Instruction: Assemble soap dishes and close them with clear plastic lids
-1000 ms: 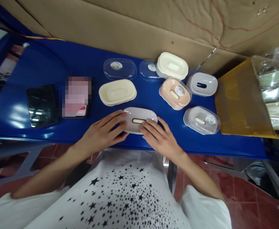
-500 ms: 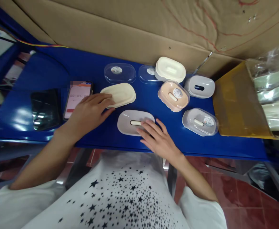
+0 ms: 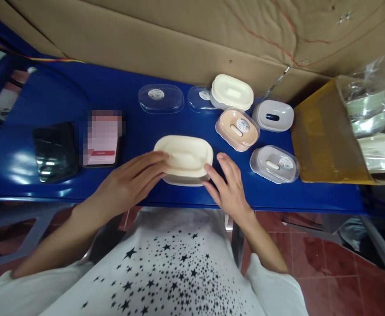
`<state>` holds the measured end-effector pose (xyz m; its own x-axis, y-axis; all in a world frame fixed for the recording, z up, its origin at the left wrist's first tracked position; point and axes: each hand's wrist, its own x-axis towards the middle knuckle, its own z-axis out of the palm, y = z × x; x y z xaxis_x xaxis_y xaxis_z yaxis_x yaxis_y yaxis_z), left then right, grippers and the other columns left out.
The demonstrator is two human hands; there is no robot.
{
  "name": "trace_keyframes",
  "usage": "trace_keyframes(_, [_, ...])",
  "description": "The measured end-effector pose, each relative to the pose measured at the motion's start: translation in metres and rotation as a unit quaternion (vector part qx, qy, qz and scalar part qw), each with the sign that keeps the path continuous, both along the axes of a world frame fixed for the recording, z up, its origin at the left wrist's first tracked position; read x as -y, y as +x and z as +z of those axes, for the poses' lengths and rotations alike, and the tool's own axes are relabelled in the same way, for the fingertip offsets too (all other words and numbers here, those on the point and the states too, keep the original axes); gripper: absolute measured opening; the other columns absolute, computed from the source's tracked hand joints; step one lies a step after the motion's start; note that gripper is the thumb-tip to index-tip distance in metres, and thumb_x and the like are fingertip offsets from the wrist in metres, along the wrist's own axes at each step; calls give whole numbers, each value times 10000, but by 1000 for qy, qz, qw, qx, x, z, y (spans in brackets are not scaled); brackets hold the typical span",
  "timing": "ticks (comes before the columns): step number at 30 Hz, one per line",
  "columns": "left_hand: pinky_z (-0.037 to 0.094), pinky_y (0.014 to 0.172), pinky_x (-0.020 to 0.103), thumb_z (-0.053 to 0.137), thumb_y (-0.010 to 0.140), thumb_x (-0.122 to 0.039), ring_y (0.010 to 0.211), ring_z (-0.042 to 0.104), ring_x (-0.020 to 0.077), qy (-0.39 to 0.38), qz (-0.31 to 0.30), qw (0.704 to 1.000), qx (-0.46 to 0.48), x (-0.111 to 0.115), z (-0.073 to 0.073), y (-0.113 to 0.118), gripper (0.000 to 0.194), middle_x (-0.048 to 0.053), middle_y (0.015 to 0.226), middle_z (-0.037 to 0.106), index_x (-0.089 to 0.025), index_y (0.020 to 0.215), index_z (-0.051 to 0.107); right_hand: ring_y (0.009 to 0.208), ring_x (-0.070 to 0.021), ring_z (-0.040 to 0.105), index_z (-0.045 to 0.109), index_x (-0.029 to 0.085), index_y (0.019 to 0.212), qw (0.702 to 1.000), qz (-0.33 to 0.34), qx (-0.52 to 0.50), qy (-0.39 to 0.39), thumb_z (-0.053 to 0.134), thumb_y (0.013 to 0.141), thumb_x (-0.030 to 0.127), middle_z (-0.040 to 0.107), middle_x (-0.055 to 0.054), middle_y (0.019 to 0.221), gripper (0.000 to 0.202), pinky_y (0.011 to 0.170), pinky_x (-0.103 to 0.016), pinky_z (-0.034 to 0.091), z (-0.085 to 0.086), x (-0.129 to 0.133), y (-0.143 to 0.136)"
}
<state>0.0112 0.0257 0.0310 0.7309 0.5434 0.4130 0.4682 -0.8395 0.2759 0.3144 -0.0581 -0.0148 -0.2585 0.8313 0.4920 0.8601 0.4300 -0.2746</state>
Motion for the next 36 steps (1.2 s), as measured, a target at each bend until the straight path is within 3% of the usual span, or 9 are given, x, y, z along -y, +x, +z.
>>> trace_keyframes(5, [635,1077,552,489,1133,-213,1272,721,353,-14,123,992,-35,-35,-12,-2,243,188,1318,733,-162,1299,660,1533,-386,580,282,412,1767,999,-41,-27,-17,574,1097,263,559,-109,1694,746,1212,-655,535,14,-5,9])
trace_keyframes(9, [654,951,541,457,1105,-184,1186,735,383,-26,136,985,-103,-52,-15,-1,263,203,1258,738,-142,1230,684,1451,-358,648,468,320,1690,998,-15,43,-35,528,1111,240,705,-109,1538,587,1220,-602,510,47,-31,27])
trace_keyframes(12, [655,981,552,450,1096,-163,1156,751,372,-30,113,986,-121,-55,-17,0,266,208,1268,745,-131,1187,698,1457,-359,636,561,267,1628,991,37,107,-71,456,1119,236,708,-110,1539,521,1249,-608,466,67,-84,28])
trace_keyframes(14, [644,1040,578,455,1091,-151,1204,753,375,-32,112,987,-110,-54,-20,0,284,220,1303,749,-119,1221,705,1499,-357,595,565,202,1617,982,72,147,-98,424,1099,194,673,-146,1579,537,1273,-618,433,68,-132,20])
trace_keyframes(18, [504,1257,653,452,1114,-146,1511,602,374,-36,114,992,-38,-40,-20,-2,416,229,1588,628,-132,1499,609,1666,-383,374,451,50,1648,960,67,236,-133,447,1012,101,465,-237,1742,639,1358,-700,252,46,-223,-1])
trace_keyframes(21, [477,1306,603,464,1151,-187,1572,549,298,-73,38,997,15,-18,-18,-4,462,175,1665,577,-204,1610,514,1669,-448,337,463,17,1613,952,63,257,-155,526,992,154,503,-285,1683,639,1341,-786,169,29,-259,-3])
trace_keyframes(24, [481,1313,591,612,1133,-325,1596,517,312,-85,-26,996,12,4,-20,-4,416,163,1648,601,-192,1526,587,1637,-510,348,559,159,1552,952,120,241,-146,708,975,374,545,-228,1635,634,1282,-875,160,26,-277,9])
trace_keyframes(27, [505,1299,587,716,1081,-348,1627,465,361,-65,-19,998,4,14,-29,-4,369,176,1627,617,-150,1389,668,1590,-517,406,598,255,1494,947,156,233,-158,818,903,538,587,-173,1577,691,1238,-928,140,31,-290,21])
trace_keyframes(36, [528,1292,570,703,1070,-202,1616,481,343,-67,-28,997,39,11,-38,-8,324,147,1592,640,-179,1387,642,1228,-418,724,506,257,1509,929,132,247,-242,893,818,522,726,-97,1333,835,1216,-880,245,47,-292,12])
